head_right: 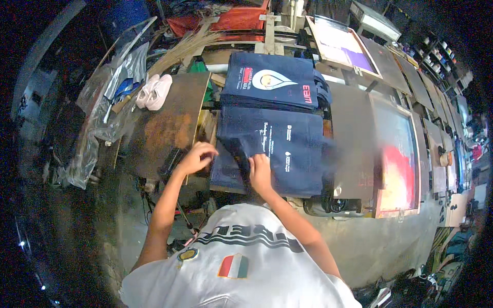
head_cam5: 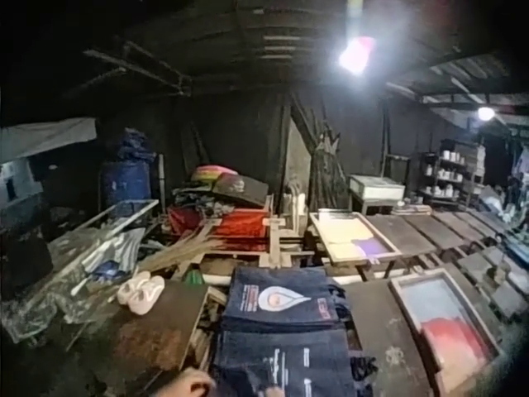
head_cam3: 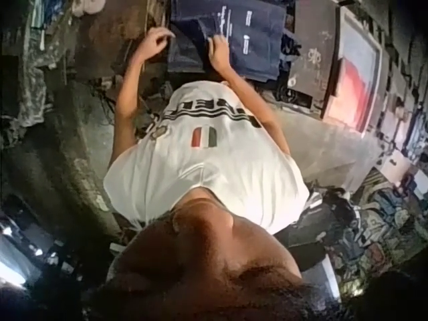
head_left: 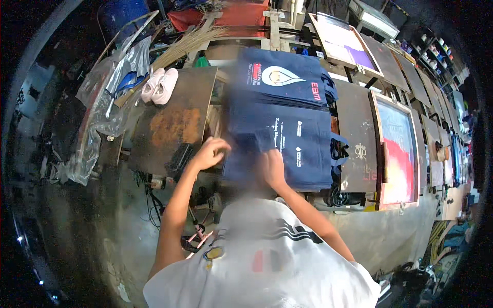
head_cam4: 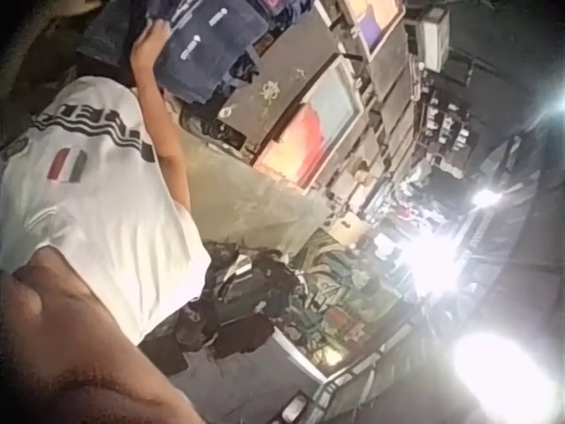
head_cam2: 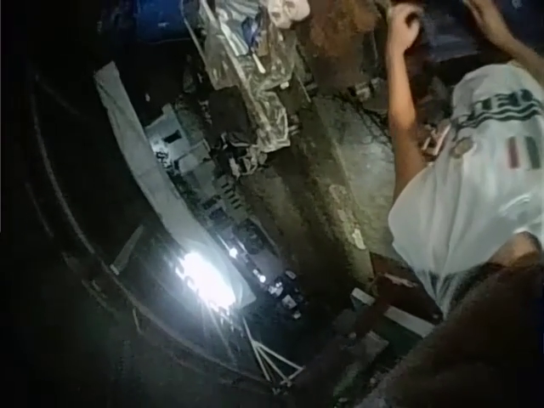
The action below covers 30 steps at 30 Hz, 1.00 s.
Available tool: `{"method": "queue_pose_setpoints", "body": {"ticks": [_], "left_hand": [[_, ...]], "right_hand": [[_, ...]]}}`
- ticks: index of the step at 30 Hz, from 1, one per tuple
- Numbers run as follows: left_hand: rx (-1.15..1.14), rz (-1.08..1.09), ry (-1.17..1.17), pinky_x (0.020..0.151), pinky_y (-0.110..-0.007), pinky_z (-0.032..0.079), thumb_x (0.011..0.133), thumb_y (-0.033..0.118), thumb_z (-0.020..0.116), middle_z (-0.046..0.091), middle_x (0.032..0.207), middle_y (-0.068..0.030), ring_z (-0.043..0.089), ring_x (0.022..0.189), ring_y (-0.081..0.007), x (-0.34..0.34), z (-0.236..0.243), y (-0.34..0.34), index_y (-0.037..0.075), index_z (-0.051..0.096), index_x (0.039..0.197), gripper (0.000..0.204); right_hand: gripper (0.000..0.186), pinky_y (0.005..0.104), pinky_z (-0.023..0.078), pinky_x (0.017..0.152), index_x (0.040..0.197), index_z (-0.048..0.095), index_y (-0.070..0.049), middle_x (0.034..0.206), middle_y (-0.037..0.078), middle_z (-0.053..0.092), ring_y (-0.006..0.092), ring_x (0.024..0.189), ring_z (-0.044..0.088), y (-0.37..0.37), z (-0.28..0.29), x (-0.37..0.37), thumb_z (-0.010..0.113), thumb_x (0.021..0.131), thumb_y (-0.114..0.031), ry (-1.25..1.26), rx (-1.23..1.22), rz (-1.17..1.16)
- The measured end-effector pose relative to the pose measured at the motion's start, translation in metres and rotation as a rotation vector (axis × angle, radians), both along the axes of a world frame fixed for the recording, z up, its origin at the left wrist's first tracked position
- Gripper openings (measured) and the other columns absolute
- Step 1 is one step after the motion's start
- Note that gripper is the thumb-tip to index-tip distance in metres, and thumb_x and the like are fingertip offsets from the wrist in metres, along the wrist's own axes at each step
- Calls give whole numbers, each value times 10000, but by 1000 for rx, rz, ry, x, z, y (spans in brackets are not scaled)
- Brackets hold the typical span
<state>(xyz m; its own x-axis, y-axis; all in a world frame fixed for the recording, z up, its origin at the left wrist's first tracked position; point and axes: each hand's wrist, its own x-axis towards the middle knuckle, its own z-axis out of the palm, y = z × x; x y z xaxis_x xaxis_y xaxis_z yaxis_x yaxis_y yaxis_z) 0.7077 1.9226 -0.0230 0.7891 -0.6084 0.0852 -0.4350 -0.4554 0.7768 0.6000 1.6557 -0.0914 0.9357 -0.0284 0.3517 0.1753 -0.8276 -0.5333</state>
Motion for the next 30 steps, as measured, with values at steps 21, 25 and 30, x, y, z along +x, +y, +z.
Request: {"method": "queue_pose_setpoints", "body": {"ticks": [21,25,30], "left_hand": [[51,-290,-21,883,-381,471,766,232,816,717,914,-94,595,936,-276,28,7,-35,32,732,838,229],[80,-372,-11,854,-364,488,759,263,840,724,880,-86,625,893,-248,46,12,-52,32,741,861,271],[80,-339,420,795,-326,514,799,309,836,751,899,-84,666,828,-156,72,16,-64,25,758,946,329]], "right_hand": [[170,419,461,867,873,658,51,952,210,605,361,960,564,-19,11,11,635,921,-111,84,467,-202],[164,410,464,859,873,655,53,952,210,601,356,949,568,-25,-17,17,659,908,-107,56,407,-153],[174,409,466,850,863,650,55,956,205,599,355,935,568,-26,-44,24,660,914,-111,173,131,-184]]}}
